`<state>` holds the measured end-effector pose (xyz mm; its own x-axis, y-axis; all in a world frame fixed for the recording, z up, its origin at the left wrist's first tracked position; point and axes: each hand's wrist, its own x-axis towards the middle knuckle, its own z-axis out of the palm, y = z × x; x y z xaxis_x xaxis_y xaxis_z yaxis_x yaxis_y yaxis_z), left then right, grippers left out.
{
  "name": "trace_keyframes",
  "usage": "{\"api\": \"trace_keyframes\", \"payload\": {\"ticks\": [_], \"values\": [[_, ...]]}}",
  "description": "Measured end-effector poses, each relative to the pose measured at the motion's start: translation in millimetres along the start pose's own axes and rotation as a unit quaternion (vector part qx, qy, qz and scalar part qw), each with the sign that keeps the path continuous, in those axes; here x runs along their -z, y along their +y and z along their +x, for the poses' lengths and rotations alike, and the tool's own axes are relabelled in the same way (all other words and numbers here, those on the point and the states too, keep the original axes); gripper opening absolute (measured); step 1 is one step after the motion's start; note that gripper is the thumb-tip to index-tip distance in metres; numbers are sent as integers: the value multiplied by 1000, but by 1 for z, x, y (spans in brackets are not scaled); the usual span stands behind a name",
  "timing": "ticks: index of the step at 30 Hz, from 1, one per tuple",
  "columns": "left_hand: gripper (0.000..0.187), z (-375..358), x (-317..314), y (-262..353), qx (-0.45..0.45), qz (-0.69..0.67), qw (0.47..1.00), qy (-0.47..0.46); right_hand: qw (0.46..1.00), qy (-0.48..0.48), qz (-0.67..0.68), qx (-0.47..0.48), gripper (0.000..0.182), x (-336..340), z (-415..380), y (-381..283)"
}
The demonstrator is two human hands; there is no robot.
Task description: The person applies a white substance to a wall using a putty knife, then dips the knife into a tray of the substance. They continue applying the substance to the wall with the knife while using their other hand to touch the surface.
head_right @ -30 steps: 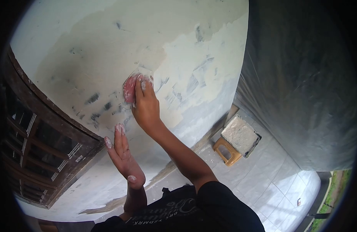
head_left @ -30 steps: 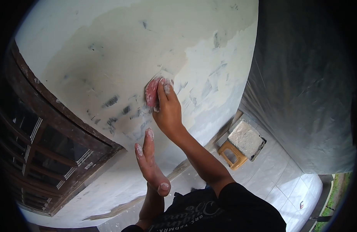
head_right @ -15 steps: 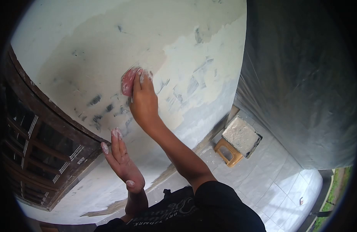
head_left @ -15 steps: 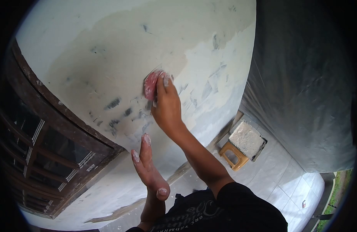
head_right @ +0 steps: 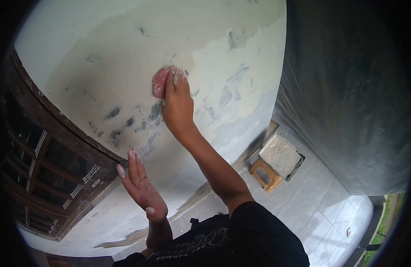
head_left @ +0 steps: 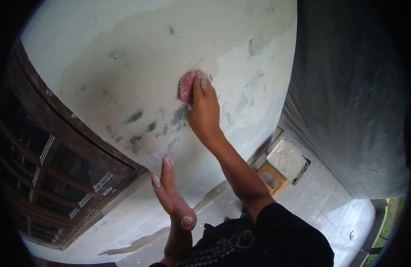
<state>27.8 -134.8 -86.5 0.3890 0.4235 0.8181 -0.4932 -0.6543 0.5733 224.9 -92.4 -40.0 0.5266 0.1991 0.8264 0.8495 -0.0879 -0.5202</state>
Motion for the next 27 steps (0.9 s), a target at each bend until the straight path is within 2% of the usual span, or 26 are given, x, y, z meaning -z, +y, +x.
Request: {"api": "trace_keyframes", "payload": {"ticks": [4, 7, 8, 10, 11, 12, 13, 14, 16, 19, 23, 25, 27], "values": [[115, 7, -5, -6, -3, -8, 1000, -10, 990, -132, 50, -1, 81, -17, -79, -12], [116, 9, -8, -8, -13, -10, 1000, -26, 989, -123, 86, -8, 74, 3, -121, -10], [116, 10, -9, -8, -14, -10, 999, -28, 987, -121, 106, -29, 71, 12, -123, -7], [117, 9, -11, -8, -13, -24, 1000, -9, 990, -58, 124, -25, 68, 28, -102, 5], [117, 8, -11, -8, -10, -24, 1000, -8, 994, -2, 107, -4, 69, 38, -77, 5], [116, 9, -11, -10, -13, -19, 1000, -20, 997, 9, 80, -13, 70, 43, -55, 9], [116, 10, -12, -10, -19, -14, 999, -32, 998, 43, 35, 16, 73, 39, -34, 18], [116, 11, -12, -10, -20, -13, 999, -30, 999, 38, 22, 8, 72, 35, -15, 20], [115, 10, -12, -10, -29, -18, 999, -33, 996, 8, -39, 80, 73, 21, 9, 26], [115, 10, -11, -8, -5, -7, 1000, -16, 990, -12, -62, 127, 70, 1, 0, 36], [115, 14, -17, -11, -11, -6, 999, -29, 986, -59, -74, 137, 67, 7, -56, 52], [114, 14, -23, -11, 1, -10, 999, -37, 985, -112, -59, 114, 64, 15, -83, 61], [114, 12, -25, -13, -20, -18, 998, -53, 988, -98, -38, 111, 66, 26, -92, 68]]}}
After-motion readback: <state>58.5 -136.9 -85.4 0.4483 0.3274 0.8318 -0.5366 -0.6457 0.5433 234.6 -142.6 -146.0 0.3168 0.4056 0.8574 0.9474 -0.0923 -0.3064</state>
